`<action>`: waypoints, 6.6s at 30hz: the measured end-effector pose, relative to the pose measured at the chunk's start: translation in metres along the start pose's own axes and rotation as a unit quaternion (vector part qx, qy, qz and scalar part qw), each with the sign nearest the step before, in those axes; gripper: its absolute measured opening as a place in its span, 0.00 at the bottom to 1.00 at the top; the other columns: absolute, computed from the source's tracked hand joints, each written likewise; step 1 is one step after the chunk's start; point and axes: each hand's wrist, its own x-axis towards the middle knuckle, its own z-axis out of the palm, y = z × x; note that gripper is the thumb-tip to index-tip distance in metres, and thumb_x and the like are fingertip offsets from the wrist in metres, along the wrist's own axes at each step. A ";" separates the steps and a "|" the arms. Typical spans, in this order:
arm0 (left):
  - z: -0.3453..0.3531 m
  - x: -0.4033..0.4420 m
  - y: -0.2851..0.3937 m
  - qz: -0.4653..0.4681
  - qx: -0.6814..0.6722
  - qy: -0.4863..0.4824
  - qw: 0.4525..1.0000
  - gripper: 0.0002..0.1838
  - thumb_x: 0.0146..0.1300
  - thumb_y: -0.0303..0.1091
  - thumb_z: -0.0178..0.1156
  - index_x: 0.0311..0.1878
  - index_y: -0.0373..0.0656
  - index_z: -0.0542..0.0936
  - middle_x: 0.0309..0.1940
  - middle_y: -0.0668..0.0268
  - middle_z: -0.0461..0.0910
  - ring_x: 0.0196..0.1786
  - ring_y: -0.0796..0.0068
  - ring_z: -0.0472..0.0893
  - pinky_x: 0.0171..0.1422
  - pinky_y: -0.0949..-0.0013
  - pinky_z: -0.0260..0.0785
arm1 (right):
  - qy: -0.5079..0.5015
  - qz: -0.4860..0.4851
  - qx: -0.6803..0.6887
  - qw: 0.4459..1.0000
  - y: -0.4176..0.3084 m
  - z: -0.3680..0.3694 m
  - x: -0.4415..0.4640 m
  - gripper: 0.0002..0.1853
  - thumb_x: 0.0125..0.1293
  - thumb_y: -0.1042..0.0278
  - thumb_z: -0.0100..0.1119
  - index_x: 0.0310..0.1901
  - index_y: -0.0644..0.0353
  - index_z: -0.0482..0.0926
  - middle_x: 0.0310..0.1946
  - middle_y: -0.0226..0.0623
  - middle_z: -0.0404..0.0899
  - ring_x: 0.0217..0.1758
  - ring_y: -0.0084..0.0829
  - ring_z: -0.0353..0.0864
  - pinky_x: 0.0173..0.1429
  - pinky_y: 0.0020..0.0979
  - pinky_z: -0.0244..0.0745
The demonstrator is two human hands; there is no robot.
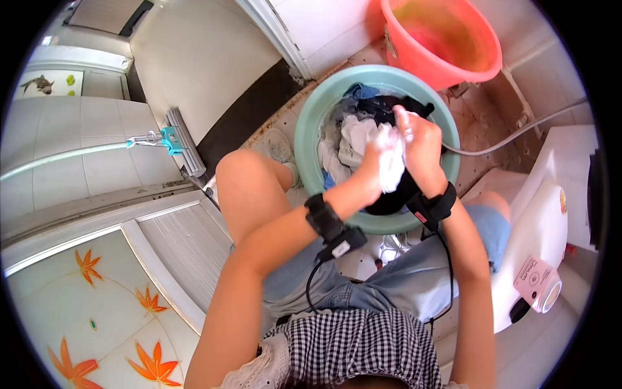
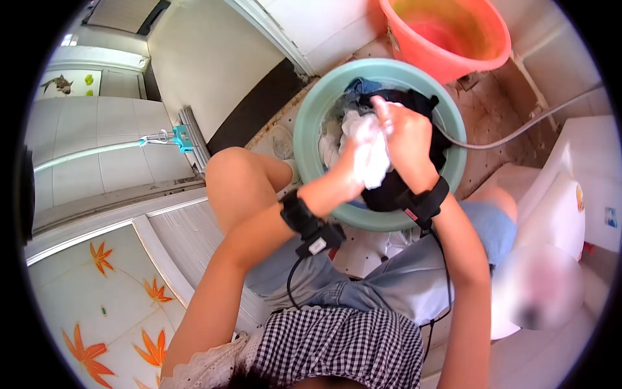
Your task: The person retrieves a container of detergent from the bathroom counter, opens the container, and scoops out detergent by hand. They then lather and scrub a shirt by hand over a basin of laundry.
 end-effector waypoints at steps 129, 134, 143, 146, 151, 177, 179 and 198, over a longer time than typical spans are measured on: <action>-0.026 0.026 0.014 -0.072 0.032 -0.163 0.983 0.13 0.66 0.42 0.41 0.40 0.45 0.71 0.28 0.73 0.74 0.28 0.80 0.75 0.29 0.75 0.68 | -0.002 -0.142 -0.033 0.989 -0.012 -0.002 -0.018 0.11 0.55 0.62 0.55 0.21 0.58 0.78 0.14 0.40 0.71 0.16 0.40 0.72 0.19 0.34 0.64; -0.007 -0.006 -0.007 -0.062 0.131 0.009 0.989 0.13 0.65 0.42 0.40 0.41 0.45 0.70 0.25 0.71 0.73 0.26 0.78 0.75 0.29 0.74 0.68 | -0.038 0.024 -0.166 0.985 0.008 -0.010 0.004 0.09 0.54 0.62 0.52 0.22 0.51 0.80 0.15 0.37 0.73 0.15 0.38 0.73 0.19 0.36 0.64; -0.013 0.004 0.001 -0.074 0.141 -0.032 0.987 0.10 0.64 0.42 0.45 0.31 0.49 0.69 0.20 0.73 0.70 0.22 0.80 0.72 0.26 0.76 0.66 | 0.028 0.000 -0.179 0.983 0.011 -0.005 0.003 0.17 0.58 0.57 0.51 0.14 0.53 0.72 0.11 0.35 0.69 0.12 0.34 0.70 0.15 0.33 0.60; -0.013 0.018 0.004 -0.033 -0.006 -0.028 0.999 0.10 0.64 0.43 0.45 0.31 0.49 0.69 0.19 0.75 0.69 0.21 0.81 0.72 0.25 0.76 0.66 | 0.053 -0.170 -0.104 0.979 -0.004 0.012 -0.021 0.12 0.52 0.59 0.58 0.16 0.53 0.74 0.10 0.35 0.69 0.12 0.33 0.70 0.14 0.31 0.61; -0.004 -0.002 -0.005 -0.021 0.187 -0.018 0.982 0.09 0.64 0.41 0.43 0.40 0.47 0.68 0.30 0.72 0.71 0.30 0.79 0.75 0.30 0.76 0.68 | 0.043 -0.046 -0.216 0.974 0.015 -0.007 0.002 0.10 0.56 0.60 0.52 0.21 0.53 0.77 0.12 0.34 0.71 0.13 0.33 0.72 0.15 0.31 0.62; -0.014 -0.010 -0.028 -0.060 0.140 0.115 0.982 0.10 0.65 0.41 0.43 0.35 0.49 0.71 0.33 0.69 0.73 0.36 0.78 0.74 0.39 0.73 0.68 | -0.013 0.008 -0.176 0.984 0.004 -0.002 -0.013 0.20 0.56 0.54 0.56 0.11 0.55 0.72 0.10 0.38 0.69 0.13 0.37 0.70 0.16 0.33 0.61; -0.050 0.014 -0.032 -0.131 -0.129 -0.031 0.983 0.12 0.65 0.42 0.42 0.35 0.47 0.70 0.33 0.67 0.74 0.38 0.75 0.75 0.41 0.71 0.69 | -0.016 -0.053 -0.087 0.995 -0.005 0.011 -0.027 0.19 0.56 0.62 0.56 0.12 0.62 0.69 0.10 0.42 0.66 0.13 0.41 0.68 0.18 0.35 0.60; -0.005 0.002 0.012 -0.013 0.028 0.089 0.996 0.13 0.64 0.38 0.47 0.23 0.47 0.66 0.18 0.72 0.67 0.22 0.78 0.71 0.26 0.74 0.64 | 0.014 -0.035 -0.064 0.997 -0.008 0.016 -0.025 0.19 0.60 0.58 0.51 0.15 0.60 0.73 0.13 0.43 0.70 0.16 0.43 0.71 0.18 0.37 0.61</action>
